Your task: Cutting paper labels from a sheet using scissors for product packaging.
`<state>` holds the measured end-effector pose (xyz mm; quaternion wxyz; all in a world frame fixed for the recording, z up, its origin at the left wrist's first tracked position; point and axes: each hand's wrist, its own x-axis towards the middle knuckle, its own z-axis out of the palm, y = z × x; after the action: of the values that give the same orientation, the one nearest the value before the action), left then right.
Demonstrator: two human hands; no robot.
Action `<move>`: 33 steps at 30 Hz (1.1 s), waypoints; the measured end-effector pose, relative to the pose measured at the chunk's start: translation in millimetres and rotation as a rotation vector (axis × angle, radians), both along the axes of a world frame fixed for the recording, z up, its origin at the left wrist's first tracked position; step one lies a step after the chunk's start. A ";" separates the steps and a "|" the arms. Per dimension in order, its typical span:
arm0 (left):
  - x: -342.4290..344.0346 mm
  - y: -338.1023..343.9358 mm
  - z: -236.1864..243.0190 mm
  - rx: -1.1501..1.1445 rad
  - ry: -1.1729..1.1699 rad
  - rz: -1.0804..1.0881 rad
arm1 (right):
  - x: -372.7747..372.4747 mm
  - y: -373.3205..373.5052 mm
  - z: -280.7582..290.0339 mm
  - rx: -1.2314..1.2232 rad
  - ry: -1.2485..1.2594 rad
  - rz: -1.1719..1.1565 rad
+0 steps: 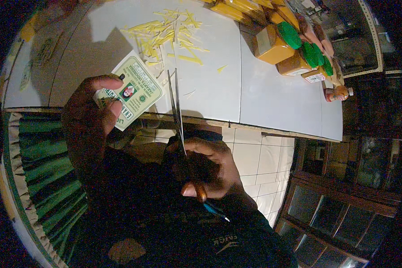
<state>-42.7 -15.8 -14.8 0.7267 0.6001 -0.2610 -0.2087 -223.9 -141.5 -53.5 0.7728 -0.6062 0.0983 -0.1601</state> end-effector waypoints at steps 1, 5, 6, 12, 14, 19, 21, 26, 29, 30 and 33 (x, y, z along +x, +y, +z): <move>0.4 0.7 0.0 0.006 -0.032 -0.004 | -0.3 0.4 0.9 -0.012 0.003 -0.004; 1.1 6.9 6.2 0.081 -0.023 -0.024 | 0.3 1.4 3.7 -0.006 0.005 0.004; 1.4 5.6 5.8 0.074 -0.024 -0.024 | -1.4 -0.6 3.5 -0.032 0.003 0.020; -3.9 -1.3 -0.2 -0.003 -0.058 0.006 | 0.0 10.9 4.8 -0.004 -0.015 -0.015; -12.2 -4.7 2.6 -0.015 -0.094 0.020 | -1.5 10.4 -1.3 -0.148 -0.010 0.012; -17.4 3.4 11.4 0.137 -0.024 0.055 | 7.6 11.4 10.3 -0.156 0.030 0.039; -19.2 3.2 11.6 0.141 -0.024 0.063 | 7.9 12.6 12.2 -0.163 0.051 0.054; -20.5 2.4 6.3 0.159 -0.019 0.054 | 9.4 13.9 10.5 -0.072 0.114 0.048; -20.8 2.6 10.1 0.188 -0.112 0.046 | 10.3 14.3 8.4 -0.108 0.082 0.035; -20.6 3.5 10.2 0.197 -0.113 0.042 | 10.2 15.3 8.2 -0.105 0.083 0.031; -18.0 6.0 8.1 0.199 -0.154 0.029 | 10.1 18.9 6.6 -0.083 0.095 -0.014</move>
<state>-60.7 -9.8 -6.7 0.6443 0.6872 -0.2853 -0.1765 -213.8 -122.6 -46.9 0.7406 -0.6437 0.1321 -0.1404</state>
